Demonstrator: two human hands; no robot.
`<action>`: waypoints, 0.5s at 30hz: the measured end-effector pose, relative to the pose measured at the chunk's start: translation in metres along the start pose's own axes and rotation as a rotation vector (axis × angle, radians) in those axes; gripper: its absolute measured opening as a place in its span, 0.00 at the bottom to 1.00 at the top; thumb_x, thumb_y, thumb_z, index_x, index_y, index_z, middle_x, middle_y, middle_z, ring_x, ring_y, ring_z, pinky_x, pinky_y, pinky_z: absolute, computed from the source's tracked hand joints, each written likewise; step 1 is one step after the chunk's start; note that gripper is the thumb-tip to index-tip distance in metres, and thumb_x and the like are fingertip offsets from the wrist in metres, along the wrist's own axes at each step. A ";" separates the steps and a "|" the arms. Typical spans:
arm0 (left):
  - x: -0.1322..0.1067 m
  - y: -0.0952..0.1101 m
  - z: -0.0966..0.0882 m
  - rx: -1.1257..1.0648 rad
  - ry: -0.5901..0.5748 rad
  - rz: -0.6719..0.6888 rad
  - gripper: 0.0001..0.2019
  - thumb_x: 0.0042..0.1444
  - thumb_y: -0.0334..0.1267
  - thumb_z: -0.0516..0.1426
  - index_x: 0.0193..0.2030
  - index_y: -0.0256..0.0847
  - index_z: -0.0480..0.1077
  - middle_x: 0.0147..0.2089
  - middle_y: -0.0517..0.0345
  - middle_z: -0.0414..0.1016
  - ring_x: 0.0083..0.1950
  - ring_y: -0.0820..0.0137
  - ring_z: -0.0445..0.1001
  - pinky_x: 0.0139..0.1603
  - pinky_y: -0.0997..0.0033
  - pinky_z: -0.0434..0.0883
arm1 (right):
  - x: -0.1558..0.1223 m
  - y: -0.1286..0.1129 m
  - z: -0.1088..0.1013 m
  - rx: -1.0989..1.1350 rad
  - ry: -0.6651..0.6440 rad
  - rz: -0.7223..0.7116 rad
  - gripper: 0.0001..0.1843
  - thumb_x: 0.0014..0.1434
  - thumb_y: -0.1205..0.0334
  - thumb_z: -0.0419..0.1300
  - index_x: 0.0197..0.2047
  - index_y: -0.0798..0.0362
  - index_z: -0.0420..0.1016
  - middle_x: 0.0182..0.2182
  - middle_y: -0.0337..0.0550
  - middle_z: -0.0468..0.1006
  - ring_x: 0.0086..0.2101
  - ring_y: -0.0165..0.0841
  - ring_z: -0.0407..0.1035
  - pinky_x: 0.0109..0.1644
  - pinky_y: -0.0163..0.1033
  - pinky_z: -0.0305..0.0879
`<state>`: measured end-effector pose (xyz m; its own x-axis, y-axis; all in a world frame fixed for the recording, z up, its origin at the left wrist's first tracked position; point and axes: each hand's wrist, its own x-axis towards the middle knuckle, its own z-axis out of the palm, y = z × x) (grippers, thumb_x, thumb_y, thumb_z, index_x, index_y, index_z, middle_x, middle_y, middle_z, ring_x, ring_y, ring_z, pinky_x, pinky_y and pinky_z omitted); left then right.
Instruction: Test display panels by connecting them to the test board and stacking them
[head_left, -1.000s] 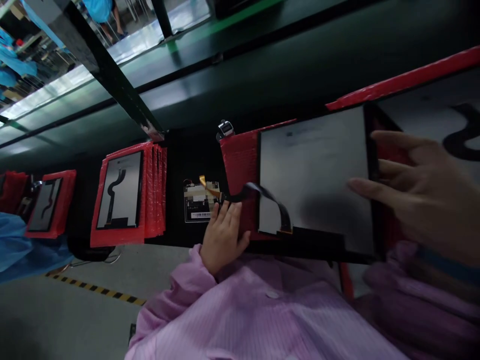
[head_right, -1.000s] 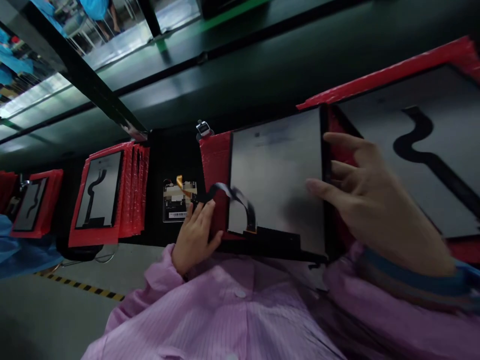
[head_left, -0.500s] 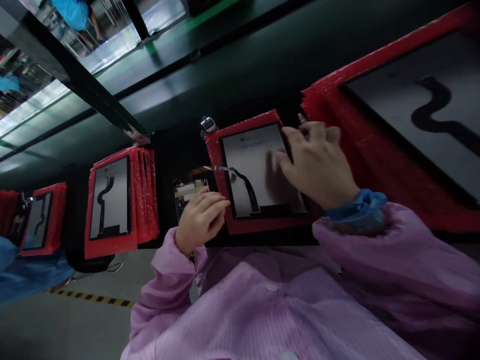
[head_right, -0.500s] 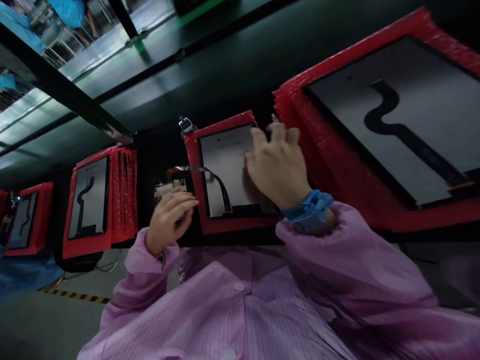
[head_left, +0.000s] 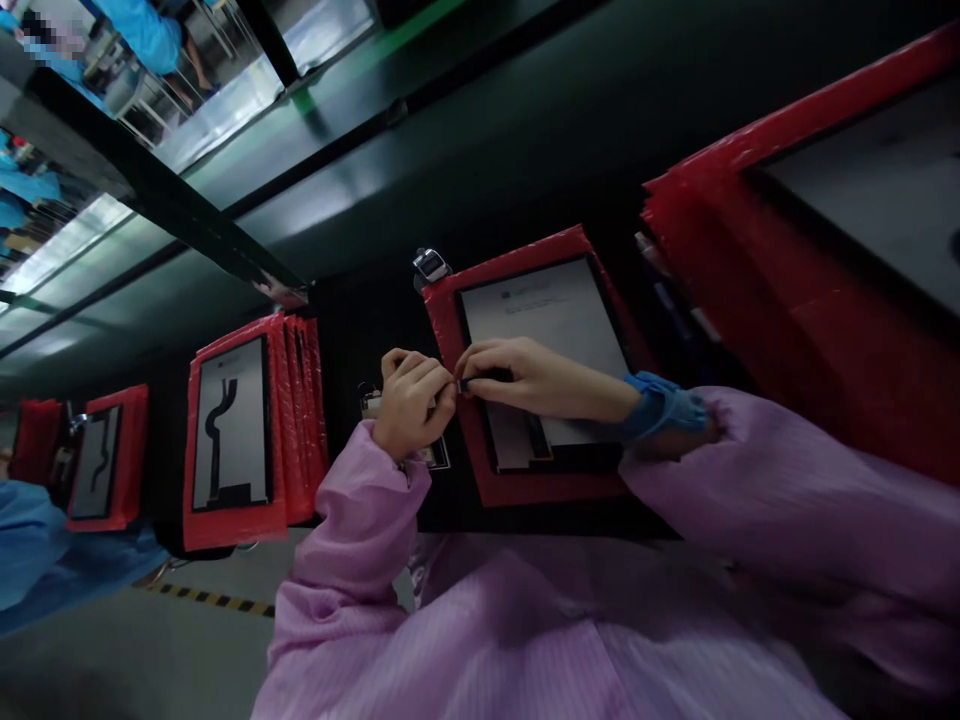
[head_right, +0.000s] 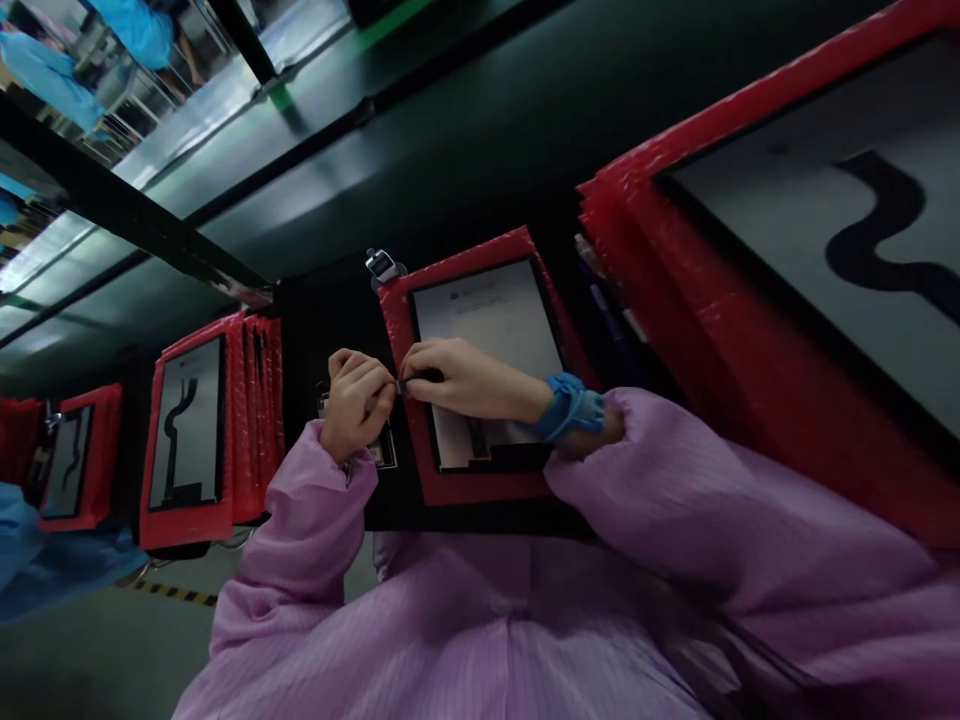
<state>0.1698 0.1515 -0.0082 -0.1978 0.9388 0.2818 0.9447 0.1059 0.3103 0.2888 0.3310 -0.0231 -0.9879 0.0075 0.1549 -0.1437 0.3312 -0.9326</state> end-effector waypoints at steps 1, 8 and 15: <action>0.000 0.000 -0.001 -0.013 -0.015 0.006 0.13 0.68 0.35 0.49 0.33 0.43 0.68 0.33 0.59 0.76 0.41 0.66 0.72 0.58 0.57 0.60 | 0.001 0.002 0.001 -0.028 0.011 -0.014 0.11 0.61 0.58 0.55 0.34 0.52 0.77 0.40 0.47 0.81 0.41 0.36 0.75 0.49 0.42 0.69; 0.002 0.000 0.002 0.031 -0.096 -0.050 0.13 0.69 0.35 0.47 0.34 0.43 0.68 0.34 0.57 0.76 0.43 0.65 0.71 0.58 0.57 0.60 | 0.006 0.013 0.010 -0.115 0.075 -0.110 0.09 0.62 0.61 0.55 0.33 0.52 0.73 0.31 0.44 0.77 0.34 0.33 0.69 0.41 0.39 0.63; 0.002 -0.005 0.003 -0.018 -0.011 -0.016 0.14 0.71 0.37 0.49 0.33 0.42 0.69 0.34 0.59 0.77 0.42 0.66 0.73 0.58 0.56 0.61 | 0.004 0.007 -0.002 -0.025 -0.007 -0.029 0.28 0.69 0.38 0.52 0.29 0.52 0.71 0.29 0.43 0.74 0.32 0.32 0.65 0.38 0.39 0.61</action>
<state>0.1650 0.1540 -0.0118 -0.2103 0.9406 0.2664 0.9365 0.1156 0.3311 0.2841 0.3347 -0.0285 -0.9837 -0.0091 0.1798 -0.1714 0.3543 -0.9193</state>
